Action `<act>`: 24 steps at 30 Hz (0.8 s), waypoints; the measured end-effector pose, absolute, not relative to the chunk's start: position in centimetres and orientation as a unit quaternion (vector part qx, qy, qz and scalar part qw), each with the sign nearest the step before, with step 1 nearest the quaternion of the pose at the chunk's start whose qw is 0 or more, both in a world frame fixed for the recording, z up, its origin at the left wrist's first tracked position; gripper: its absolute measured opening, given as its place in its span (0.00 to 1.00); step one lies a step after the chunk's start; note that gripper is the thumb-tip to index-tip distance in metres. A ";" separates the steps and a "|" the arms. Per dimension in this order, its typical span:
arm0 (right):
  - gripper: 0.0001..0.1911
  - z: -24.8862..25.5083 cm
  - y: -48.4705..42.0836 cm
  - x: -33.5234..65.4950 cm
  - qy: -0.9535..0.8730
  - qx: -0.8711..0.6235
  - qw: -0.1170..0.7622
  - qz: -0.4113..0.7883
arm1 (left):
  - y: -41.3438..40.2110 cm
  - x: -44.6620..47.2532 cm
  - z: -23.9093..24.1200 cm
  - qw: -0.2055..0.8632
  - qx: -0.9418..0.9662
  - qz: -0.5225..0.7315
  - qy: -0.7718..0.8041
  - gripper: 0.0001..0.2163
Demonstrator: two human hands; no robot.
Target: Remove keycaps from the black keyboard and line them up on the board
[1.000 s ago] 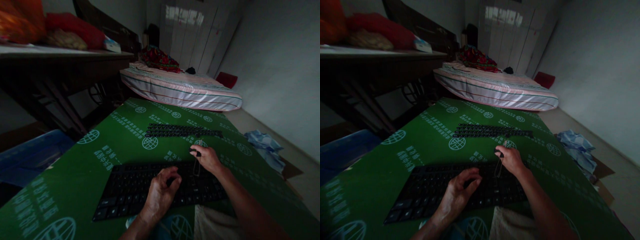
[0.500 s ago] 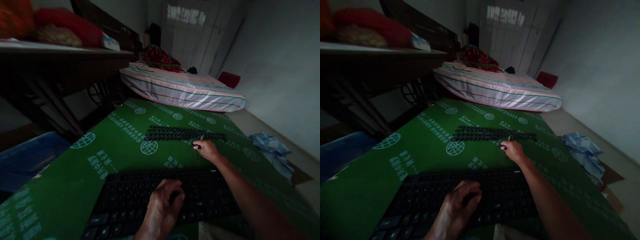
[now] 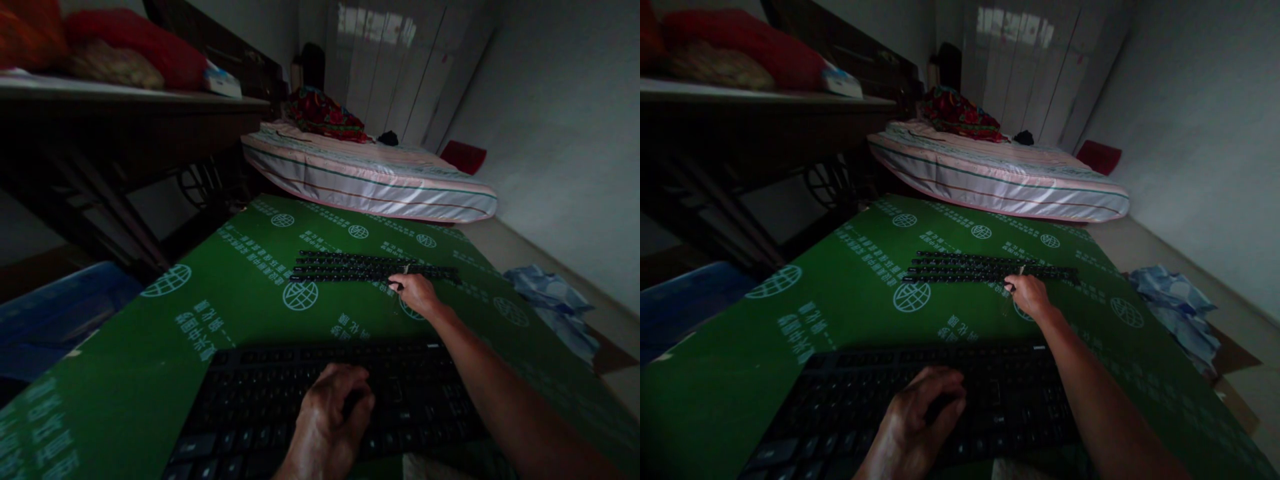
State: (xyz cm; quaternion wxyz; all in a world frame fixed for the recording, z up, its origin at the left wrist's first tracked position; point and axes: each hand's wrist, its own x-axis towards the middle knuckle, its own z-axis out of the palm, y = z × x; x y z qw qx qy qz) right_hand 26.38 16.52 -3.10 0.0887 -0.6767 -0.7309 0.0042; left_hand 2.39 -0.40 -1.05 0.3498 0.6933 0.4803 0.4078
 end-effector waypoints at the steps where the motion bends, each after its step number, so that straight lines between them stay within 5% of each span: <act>1: 0.13 -3.1 16.6 26.4 -0.730 -0.677 0.088 0.004 | -0.4 2.4 -1.1 0.349 0.694 0.406 0.481 0.08; 24: 0.14 -2.9 16.9 26.1 -0.731 -0.677 0.085 0.003 | -0.4 2.3 -1.4 0.329 0.714 0.401 0.470 0.08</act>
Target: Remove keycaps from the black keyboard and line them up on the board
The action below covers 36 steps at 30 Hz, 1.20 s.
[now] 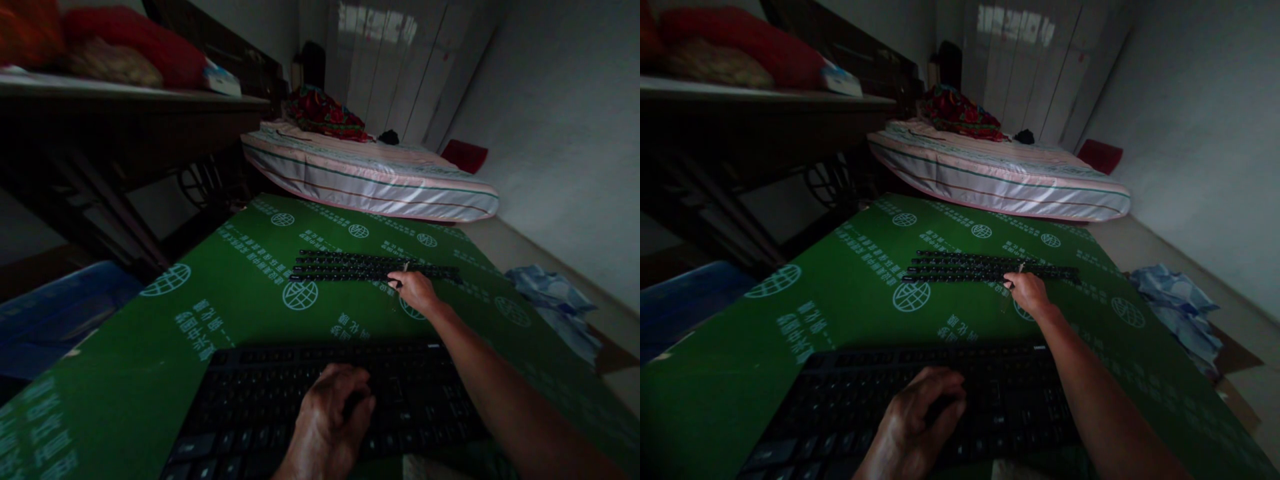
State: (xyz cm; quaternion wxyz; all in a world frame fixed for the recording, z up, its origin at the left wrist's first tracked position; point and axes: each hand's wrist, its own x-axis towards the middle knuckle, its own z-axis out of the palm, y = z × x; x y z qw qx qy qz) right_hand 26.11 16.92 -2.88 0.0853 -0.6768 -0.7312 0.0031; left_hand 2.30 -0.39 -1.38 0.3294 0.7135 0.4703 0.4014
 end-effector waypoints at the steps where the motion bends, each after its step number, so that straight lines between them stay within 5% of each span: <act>1: 0.15 -2.9 16.9 26.1 -0.732 -0.676 0.086 0.003 | -0.4 2.3 -1.3 0.333 0.712 0.400 0.472 0.08; 36: 0.15 -3.5 17.3 26.3 -0.725 -0.683 0.092 -0.005 | -0.4 2.2 -1.8 0.327 0.721 0.390 0.470 0.08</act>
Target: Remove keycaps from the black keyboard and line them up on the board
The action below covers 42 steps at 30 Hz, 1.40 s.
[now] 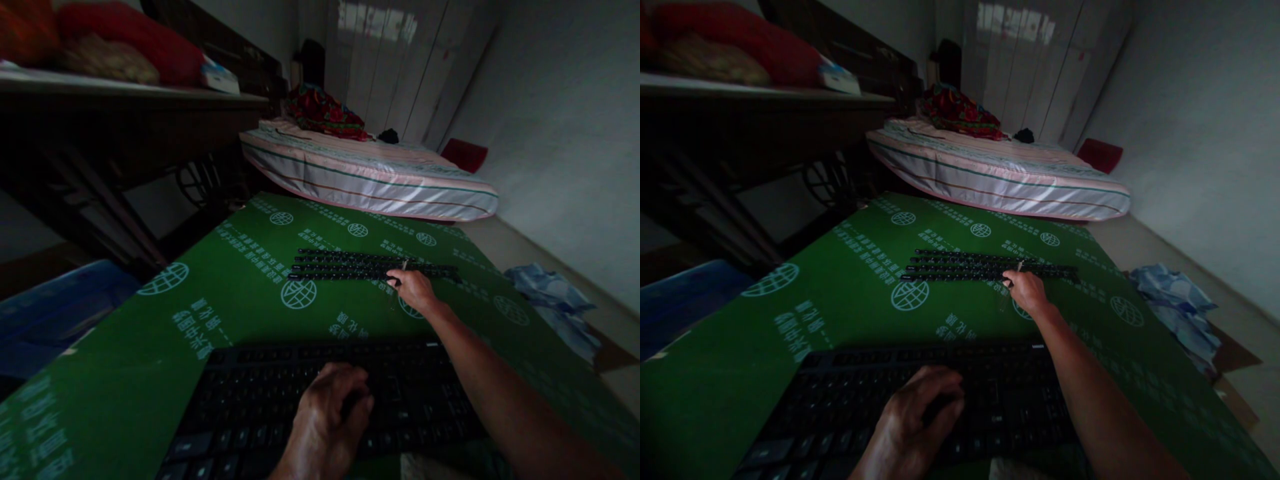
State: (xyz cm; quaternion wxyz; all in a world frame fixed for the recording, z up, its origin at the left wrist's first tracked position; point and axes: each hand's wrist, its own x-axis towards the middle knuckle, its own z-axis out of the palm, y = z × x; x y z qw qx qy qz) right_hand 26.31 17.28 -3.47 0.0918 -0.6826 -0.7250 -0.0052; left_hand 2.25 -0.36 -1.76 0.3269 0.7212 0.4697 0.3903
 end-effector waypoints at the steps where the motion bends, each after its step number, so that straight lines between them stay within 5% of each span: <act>1: 0.15 -3.5 17.3 26.3 -0.725 -0.683 0.092 -0.005 | -0.3 2.3 -1.7 0.327 0.720 0.391 0.470 0.08; 17: 0.17 -3.1 16.6 26.4 -0.715 -0.684 0.145 0.014 | -0.3 2.2 -1.3 0.322 0.721 0.394 0.471 0.08; 26: 0.29 0.5 11.2 27.1 -0.593 -0.667 0.369 0.260 | -0.3 2.4 -0.8 0.359 0.689 0.398 0.488 0.08; 42: 0.19 3.9 1.4 24.8 -0.568 -0.629 0.366 0.385 | -0.1 2.7 -1.7 0.356 0.678 0.424 0.483 0.08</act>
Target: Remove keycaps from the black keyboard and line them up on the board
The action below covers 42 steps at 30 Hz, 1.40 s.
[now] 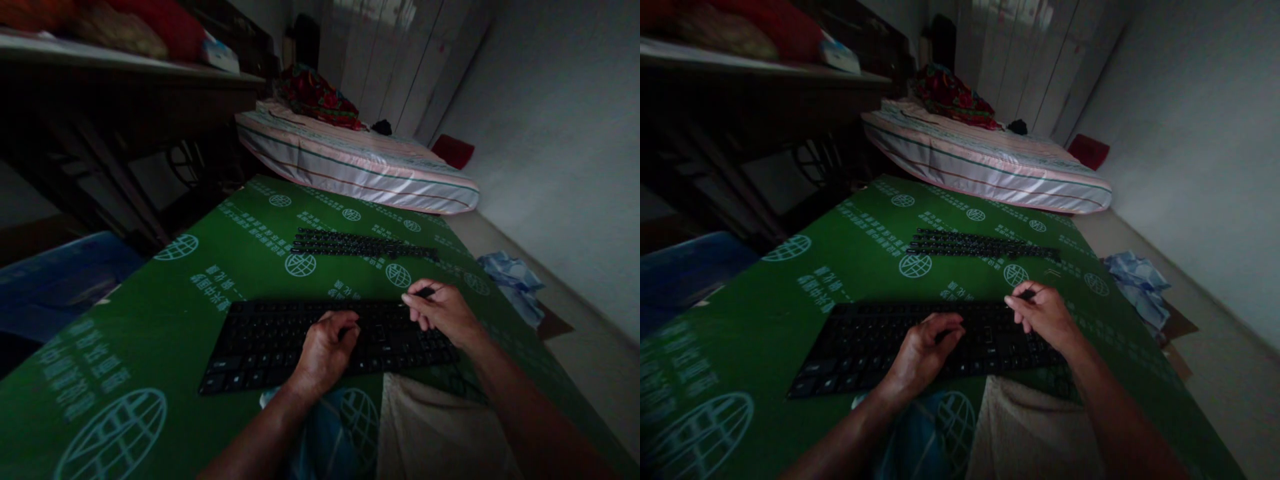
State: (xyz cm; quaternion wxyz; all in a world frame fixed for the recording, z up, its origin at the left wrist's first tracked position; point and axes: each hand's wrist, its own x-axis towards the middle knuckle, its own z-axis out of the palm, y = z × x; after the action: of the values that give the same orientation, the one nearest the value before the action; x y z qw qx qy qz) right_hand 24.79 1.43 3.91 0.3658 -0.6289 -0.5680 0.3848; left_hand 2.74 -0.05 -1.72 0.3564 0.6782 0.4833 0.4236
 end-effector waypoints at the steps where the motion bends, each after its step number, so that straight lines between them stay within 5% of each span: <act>1: 0.19 4.0 1.0 24.5 -0.569 -0.625 0.359 0.396 | 0.0 2.8 -1.7 0.360 0.676 0.425 0.482 0.08; 14: 0.16 2.5 -0.9 20.0 -0.585 -0.634 0.288 0.414 | 0.4 2.8 -1.9 0.456 0.598 0.478 0.454 0.07; 42: 0.11 1.0 -0.6 18.9 -0.641 -0.627 0.273 0.349 | 0.3 2.8 -2.4 0.373 0.668 0.438 0.473 0.09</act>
State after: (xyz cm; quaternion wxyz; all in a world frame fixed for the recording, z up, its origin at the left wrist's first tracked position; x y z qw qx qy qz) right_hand 18.87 -0.64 0.98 0.2726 -0.6270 -0.6411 0.3487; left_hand 2.81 0.34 -2.43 0.3727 0.6675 0.4729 0.4381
